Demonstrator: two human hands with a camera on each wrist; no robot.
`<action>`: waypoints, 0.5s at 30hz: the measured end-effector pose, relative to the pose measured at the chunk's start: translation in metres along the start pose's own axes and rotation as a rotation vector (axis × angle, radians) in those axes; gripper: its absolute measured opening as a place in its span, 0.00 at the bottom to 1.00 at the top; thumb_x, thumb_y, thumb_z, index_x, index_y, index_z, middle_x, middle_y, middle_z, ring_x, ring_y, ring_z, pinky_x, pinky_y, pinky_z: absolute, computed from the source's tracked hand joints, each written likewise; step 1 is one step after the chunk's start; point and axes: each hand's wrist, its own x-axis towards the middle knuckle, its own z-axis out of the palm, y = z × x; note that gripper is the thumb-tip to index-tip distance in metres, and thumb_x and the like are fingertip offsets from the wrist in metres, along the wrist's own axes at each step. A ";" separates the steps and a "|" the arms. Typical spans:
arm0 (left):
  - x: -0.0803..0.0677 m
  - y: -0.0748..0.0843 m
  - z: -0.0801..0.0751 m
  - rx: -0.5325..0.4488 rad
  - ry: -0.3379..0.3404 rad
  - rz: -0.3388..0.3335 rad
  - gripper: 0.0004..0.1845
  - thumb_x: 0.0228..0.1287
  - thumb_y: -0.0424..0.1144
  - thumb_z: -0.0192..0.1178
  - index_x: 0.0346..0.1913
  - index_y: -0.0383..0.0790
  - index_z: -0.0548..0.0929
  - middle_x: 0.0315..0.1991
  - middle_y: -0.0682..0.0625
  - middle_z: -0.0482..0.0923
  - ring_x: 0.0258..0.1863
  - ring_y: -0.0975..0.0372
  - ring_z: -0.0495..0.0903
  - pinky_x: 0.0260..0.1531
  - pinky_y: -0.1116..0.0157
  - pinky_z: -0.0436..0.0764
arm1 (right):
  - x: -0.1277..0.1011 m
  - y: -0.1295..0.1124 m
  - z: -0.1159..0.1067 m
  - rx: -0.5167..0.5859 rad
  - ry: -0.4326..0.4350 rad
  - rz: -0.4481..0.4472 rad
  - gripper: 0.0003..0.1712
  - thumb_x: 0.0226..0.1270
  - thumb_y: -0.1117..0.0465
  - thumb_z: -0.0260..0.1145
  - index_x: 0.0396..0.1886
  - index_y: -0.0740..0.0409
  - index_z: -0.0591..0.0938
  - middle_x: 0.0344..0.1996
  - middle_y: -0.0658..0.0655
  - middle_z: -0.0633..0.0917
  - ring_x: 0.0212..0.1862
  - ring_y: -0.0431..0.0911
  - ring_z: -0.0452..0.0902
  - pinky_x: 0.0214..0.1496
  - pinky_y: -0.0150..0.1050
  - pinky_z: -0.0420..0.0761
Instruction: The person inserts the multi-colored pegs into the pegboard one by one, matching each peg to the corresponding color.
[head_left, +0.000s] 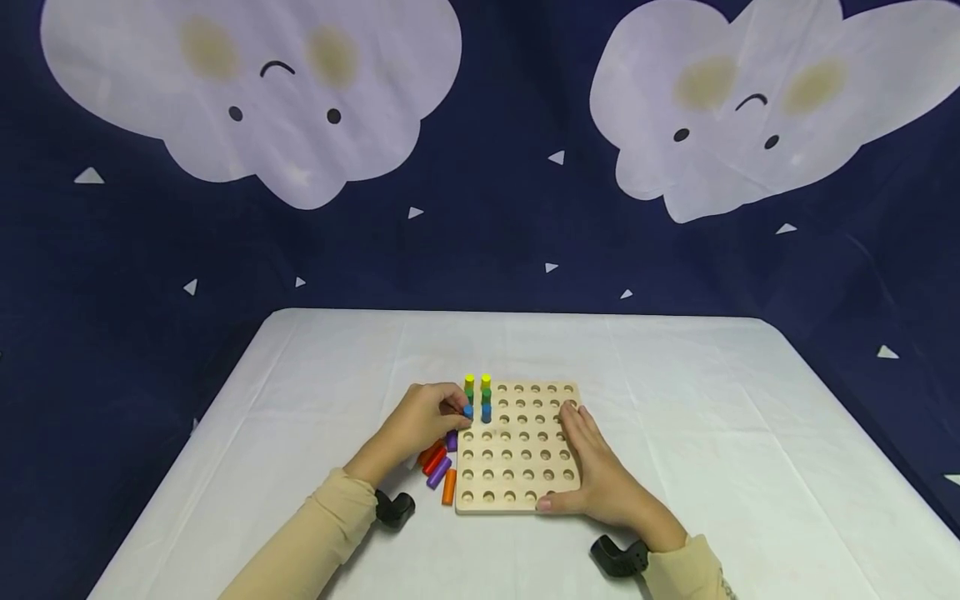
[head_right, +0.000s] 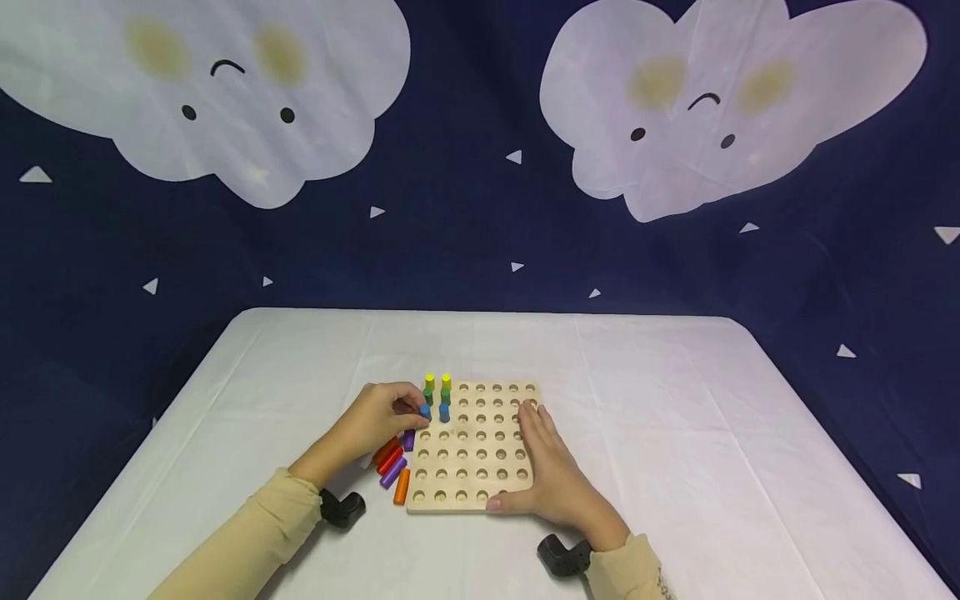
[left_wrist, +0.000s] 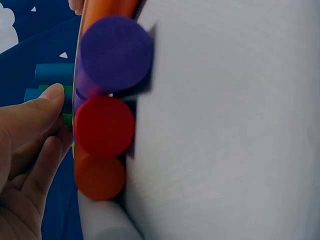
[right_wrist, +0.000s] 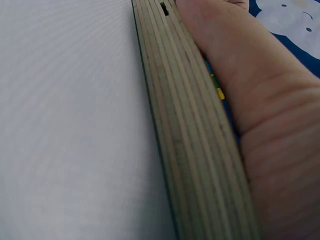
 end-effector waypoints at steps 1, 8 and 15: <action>0.000 0.000 0.000 0.010 -0.002 0.002 0.07 0.56 0.36 0.73 0.35 0.43 0.83 0.30 0.57 0.83 0.30 0.68 0.79 0.36 0.70 0.81 | 0.000 0.000 0.000 0.001 0.000 -0.001 0.84 0.32 0.30 0.80 0.80 0.57 0.42 0.81 0.59 0.42 0.81 0.60 0.31 0.75 0.68 0.43; -0.001 -0.001 -0.001 0.008 -0.010 -0.036 0.07 0.58 0.36 0.72 0.39 0.43 0.86 0.35 0.56 0.86 0.35 0.68 0.82 0.42 0.66 0.83 | 0.001 0.000 0.001 0.004 -0.002 0.002 0.84 0.31 0.30 0.80 0.80 0.57 0.42 0.81 0.59 0.42 0.81 0.60 0.31 0.75 0.68 0.43; -0.012 -0.012 -0.016 -0.012 0.109 -0.091 0.10 0.60 0.39 0.70 0.45 0.45 0.87 0.43 0.55 0.88 0.43 0.62 0.85 0.48 0.60 0.84 | 0.001 0.000 0.001 0.001 -0.007 0.011 0.83 0.32 0.30 0.80 0.81 0.56 0.42 0.81 0.59 0.42 0.80 0.61 0.30 0.75 0.68 0.43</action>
